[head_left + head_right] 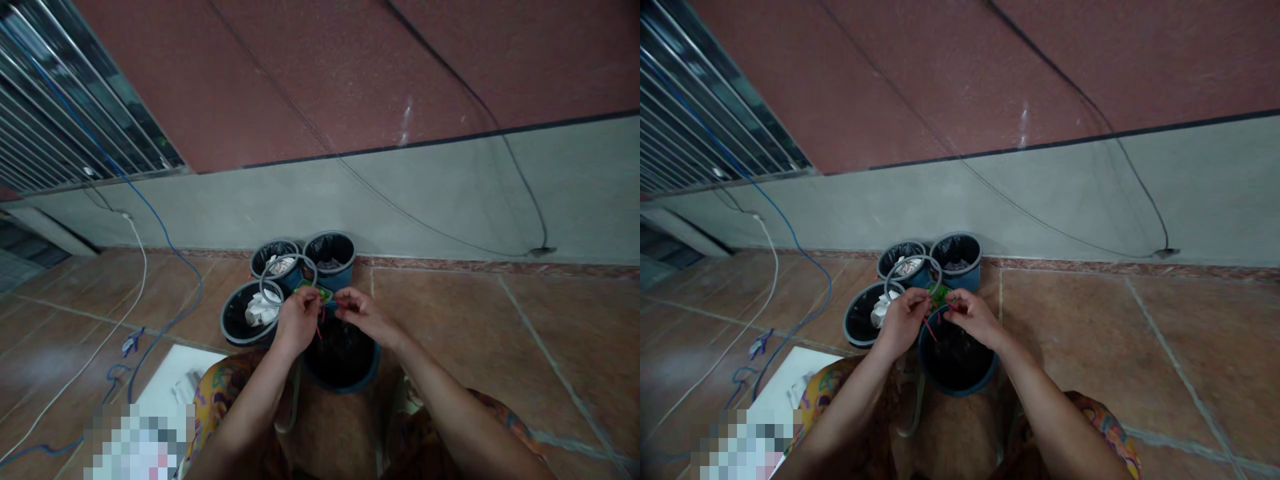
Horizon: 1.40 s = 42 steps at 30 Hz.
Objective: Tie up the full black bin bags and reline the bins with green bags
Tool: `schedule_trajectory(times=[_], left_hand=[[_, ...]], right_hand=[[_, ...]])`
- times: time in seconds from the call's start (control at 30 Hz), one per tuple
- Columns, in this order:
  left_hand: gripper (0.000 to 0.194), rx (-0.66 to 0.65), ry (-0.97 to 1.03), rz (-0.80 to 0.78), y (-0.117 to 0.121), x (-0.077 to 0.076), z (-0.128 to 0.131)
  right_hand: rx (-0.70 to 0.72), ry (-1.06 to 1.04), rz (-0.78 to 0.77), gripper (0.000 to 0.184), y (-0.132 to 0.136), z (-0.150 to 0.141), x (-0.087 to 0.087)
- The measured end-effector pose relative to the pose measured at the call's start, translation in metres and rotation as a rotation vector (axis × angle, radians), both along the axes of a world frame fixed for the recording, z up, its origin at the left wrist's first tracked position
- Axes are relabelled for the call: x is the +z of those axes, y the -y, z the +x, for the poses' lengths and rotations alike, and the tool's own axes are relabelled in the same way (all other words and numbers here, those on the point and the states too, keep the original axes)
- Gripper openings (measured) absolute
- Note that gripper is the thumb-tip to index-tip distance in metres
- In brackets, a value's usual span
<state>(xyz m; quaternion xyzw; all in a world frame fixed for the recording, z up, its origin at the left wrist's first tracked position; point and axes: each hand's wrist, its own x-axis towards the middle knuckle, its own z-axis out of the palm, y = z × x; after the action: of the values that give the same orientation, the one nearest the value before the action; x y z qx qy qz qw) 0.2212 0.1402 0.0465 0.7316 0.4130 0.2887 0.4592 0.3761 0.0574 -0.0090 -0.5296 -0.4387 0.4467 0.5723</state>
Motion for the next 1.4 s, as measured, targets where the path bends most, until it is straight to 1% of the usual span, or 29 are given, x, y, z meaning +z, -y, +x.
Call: schedule_trajectory(times=[0.07,0.1,0.13,0.17,0.2,0.23,0.27,0.33,0.4,0.43,0.47,0.5,0.53,0.57,0.6,0.63,0.7,0.73,0.8,0.83,0.87,0.93,0.97,1.03,1.1,1.13,1.27,1.33,1.4], left_hand=[[0.019,-0.034,-0.054,0.067,0.003,0.011,0.005],[0.022,-0.062,-0.07,0.077,0.004,0.015,0.009],[0.022,-0.098,-0.076,0.078,0.005,0.017,0.012],[0.022,-0.138,-0.076,0.076,0.005,0.017,0.016],[0.022,-0.174,-0.069,0.069,0.004,0.014,0.019],[0.022,-0.196,-0.05,0.057,0.003,0.009,0.02],[0.023,-0.191,-0.017,0.039,0.0,0.002,0.021],[0.028,-0.114,0.076,-0.032,-0.006,-0.017,0.018],[0.031,-0.009,0.146,-0.137,-0.009,-0.038,0.011],[0.034,-0.032,0.128,-0.18,-0.007,-0.049,0.006],[0.035,-0.101,0.083,-0.189,-0.005,-0.059,0.003],[0.038,-0.208,0.047,-0.171,-0.001,-0.068,0.0],[0.035,-0.272,0.024,-0.15,0.003,-0.075,-0.002],[0.027,-0.309,0.006,-0.13,0.007,-0.082,-0.003],[0.02,-0.319,-0.002,-0.111,0.01,-0.088,-0.002],[0.016,-0.299,-0.001,-0.102,0.012,-0.093,-0.001],[0.023,-0.205,0.042,-0.13,0.011,-0.102,0.003],[0.026,-0.141,0.09,-0.18,0.009,-0.106,0.005],[0.03,0.001,0.213,-0.334,0.003,-0.113,0.007],[0.031,0.068,0.262,-0.412,0.001,-0.115,0.007],[0.032,0.122,0.283,-0.473,-0.002,-0.117,0.008],[0.033,0.157,0.236,-0.515,-0.005,-0.118,0.009],[0.032,0.134,0.182,-0.499,-0.006,-0.118,0.01],[0.028,0.026,0.075,-0.44,-0.005,-0.116,0.014],[0.022,-0.113,0.019,-0.376,-0.002,-0.115,0.018],[0.018,-0.17,0.008,-0.346,0.0,-0.116,0.02],[0.005,-0.333,-0.051,-0.211,0.01,-0.122,0.016],[0.008,-0.432,-0.114,-0.144,0.013,-0.124,0.011],[0.013,-0.511,-0.161,-0.102,0.014,-0.124,0.006]], right_hand=[[0.04,0.038,-0.056,0.057,0.0,-0.008,-0.001],[0.068,0.056,-0.074,0.063,0.0,-0.013,-0.003],[0.101,0.071,-0.075,0.062,-0.001,-0.017,-0.005],[0.132,0.083,-0.062,0.052,-0.002,-0.02,-0.007],[0.152,0.096,-0.045,0.037,-0.004,-0.023,-0.01],[0.149,0.112,-0.032,0.025,-0.006,-0.024,-0.012],[0.133,0.135,-0.029,0.024,-0.008,-0.023,-0.013],[0.069,0.201,-0.051,0.036,-0.011,-0.019,-0.014],[0.023,0.242,-0.07,0.04,-0.012,-0.013,-0.011],[0.021,0.239,-0.068,0.041,-0.012,-0.011,-0.01],[0.028,0.223,-0.061,0.041,-0.012,-0.01,-0.008],[0.037,0.205,-0.052,0.041,-0.012,-0.009,-0.006],[0.049,0.188,-0.044,0.04,-0.012,-0.009,-0.005],[0.054,0.171,-0.041,0.04,-0.012,-0.009,-0.005],[0.049,0.146,-0.046,0.038,-0.013,-0.008,-0.006],[0.033,0.117,-0.054,0.037,-0.013,-0.006,-0.007],[-0.05,0.063,-0.076,0.035,-0.014,0.001,-0.011],[-0.108,0.049,-0.086,0.036,-0.014,0.006,-0.013],[-0.208,0.064,-0.094,0.04,-0.013,0.018,-0.014],[-0.232,0.078,-0.09,0.041,-0.011,0.023,-0.013],[-0.223,0.088,-0.083,0.04,-0.009,0.027,-0.011],[-0.112,0.089,-0.062,0.034,-0.004,0.028,-0.006],[-0.022,0.079,-0.052,0.032,-0.002,0.026,-0.002],[0.169,0.051,-0.052,0.031,0.0,0.018,0.004],[0.289,0.033,-0.063,0.03,0.0,0.009,0.01],[0.318,0.03,-0.069,0.029,-0.001,0.006,0.012],[0.31,-0.013,-0.073,0.025,-0.005,0.002,0.016],[0.271,-0.064,-0.061,0.025,-0.008,0.003,0.013],[0.18,-0.107,-0.045,0.024,-0.012,0.006,0.005]])
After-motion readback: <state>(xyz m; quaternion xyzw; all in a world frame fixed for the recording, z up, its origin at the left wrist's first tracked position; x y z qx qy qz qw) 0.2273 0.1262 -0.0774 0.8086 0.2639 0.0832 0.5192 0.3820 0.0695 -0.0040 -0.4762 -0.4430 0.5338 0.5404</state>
